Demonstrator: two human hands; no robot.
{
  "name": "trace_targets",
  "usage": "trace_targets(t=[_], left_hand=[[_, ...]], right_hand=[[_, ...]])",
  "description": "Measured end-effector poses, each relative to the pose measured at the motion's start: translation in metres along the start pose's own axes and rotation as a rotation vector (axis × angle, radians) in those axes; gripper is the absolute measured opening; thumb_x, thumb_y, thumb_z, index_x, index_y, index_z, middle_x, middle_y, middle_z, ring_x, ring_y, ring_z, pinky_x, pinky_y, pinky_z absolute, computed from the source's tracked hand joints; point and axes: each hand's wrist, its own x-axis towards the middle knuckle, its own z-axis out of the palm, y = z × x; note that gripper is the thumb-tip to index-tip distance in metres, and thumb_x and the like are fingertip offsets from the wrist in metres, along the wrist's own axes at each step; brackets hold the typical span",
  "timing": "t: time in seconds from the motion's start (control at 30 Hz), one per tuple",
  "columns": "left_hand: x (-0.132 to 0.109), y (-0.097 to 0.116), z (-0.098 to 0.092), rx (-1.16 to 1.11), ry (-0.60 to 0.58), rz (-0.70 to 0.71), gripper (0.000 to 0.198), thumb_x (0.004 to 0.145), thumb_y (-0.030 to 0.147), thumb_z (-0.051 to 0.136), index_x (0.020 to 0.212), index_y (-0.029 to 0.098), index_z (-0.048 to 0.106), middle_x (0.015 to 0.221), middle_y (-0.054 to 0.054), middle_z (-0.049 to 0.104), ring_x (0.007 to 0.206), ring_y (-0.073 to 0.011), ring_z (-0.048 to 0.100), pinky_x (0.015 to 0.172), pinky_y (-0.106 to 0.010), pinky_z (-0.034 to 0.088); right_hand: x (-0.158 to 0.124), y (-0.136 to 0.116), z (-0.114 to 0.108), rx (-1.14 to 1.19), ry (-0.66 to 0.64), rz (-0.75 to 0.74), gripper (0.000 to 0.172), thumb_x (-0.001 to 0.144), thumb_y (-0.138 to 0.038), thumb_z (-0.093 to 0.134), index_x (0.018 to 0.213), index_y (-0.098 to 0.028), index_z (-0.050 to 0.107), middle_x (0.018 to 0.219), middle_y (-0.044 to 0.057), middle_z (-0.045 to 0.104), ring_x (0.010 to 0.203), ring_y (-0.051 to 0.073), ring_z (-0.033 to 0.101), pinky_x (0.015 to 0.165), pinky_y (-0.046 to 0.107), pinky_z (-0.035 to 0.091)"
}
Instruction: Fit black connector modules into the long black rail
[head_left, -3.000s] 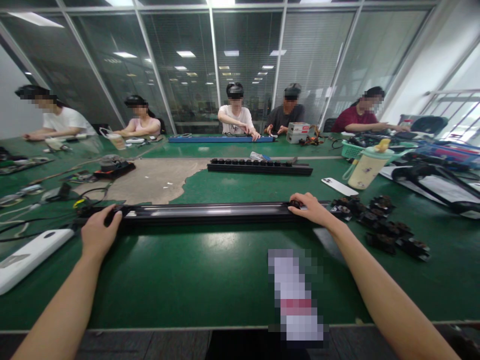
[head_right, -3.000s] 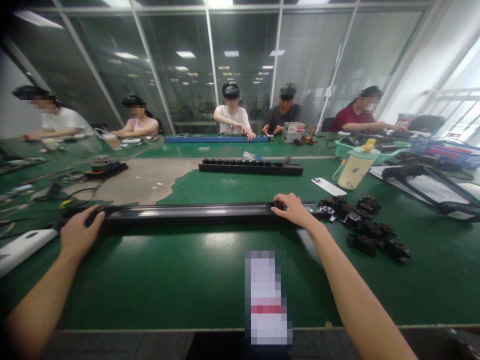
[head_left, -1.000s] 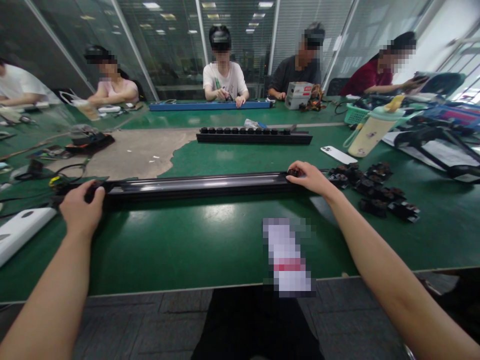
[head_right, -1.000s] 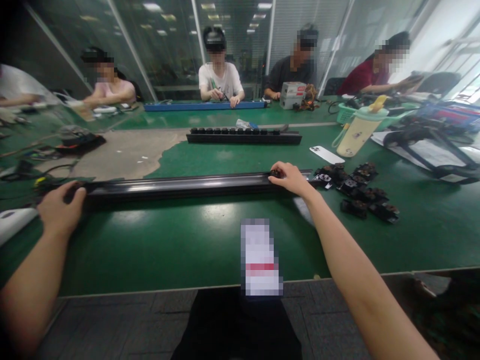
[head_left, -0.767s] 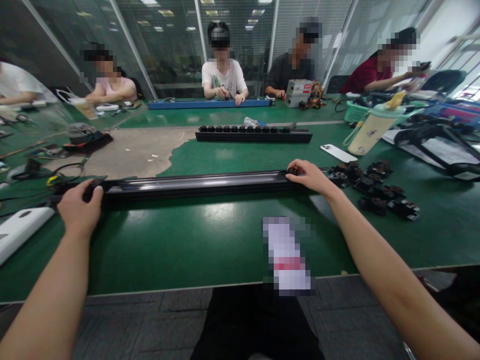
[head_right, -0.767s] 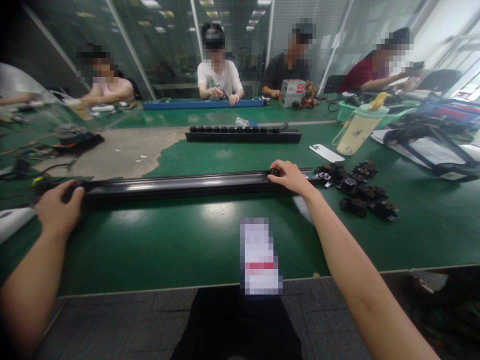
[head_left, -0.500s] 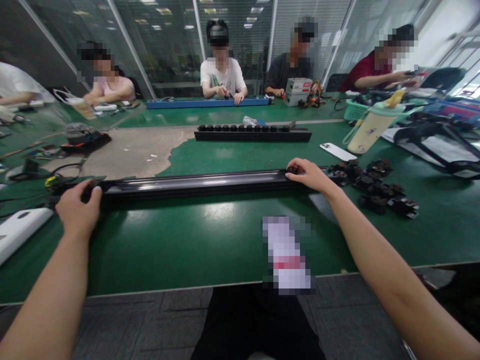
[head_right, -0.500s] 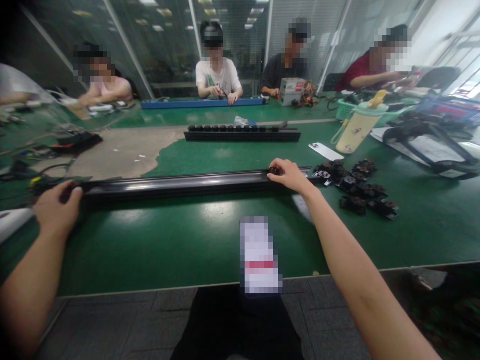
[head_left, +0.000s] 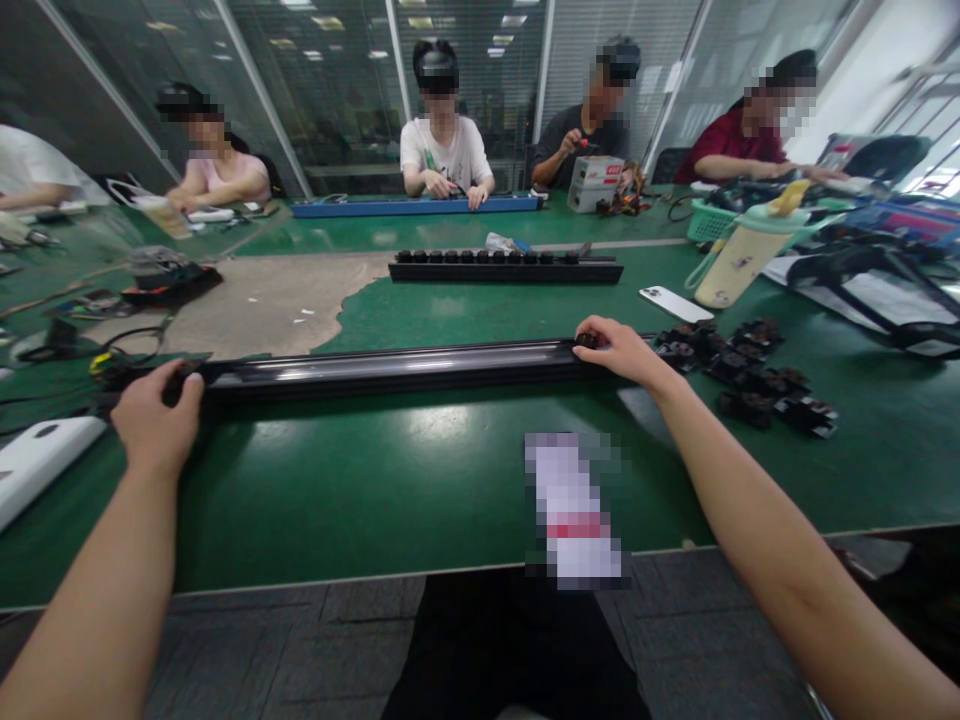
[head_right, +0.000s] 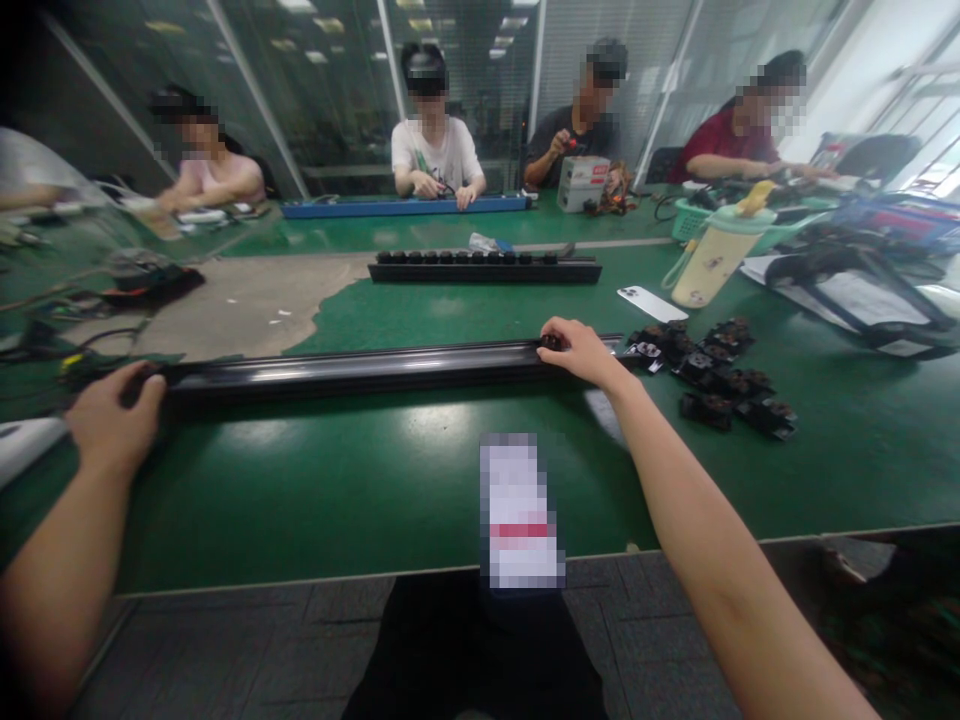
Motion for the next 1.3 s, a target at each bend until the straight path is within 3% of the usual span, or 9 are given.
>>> trace_targets(t=[1.3], left_hand=[[0.0003,0.0004,-0.0043,0.037,-0.018,-0.038,0.063,0.093,0.057,0.043,0.137,0.015,0.059,0.133,-0.014,0.062,0.124,-0.0284,0.055,0.109,-0.042,0.039]], right_hand=[[-0.0008,0.0067,-0.0038,-0.046,-0.01,-0.007,0.02,0.08,-0.038,0.059,0.092,-0.023,0.059,0.088,0.004,0.064,0.083,0.023,0.055,0.076,0.036,0.043]])
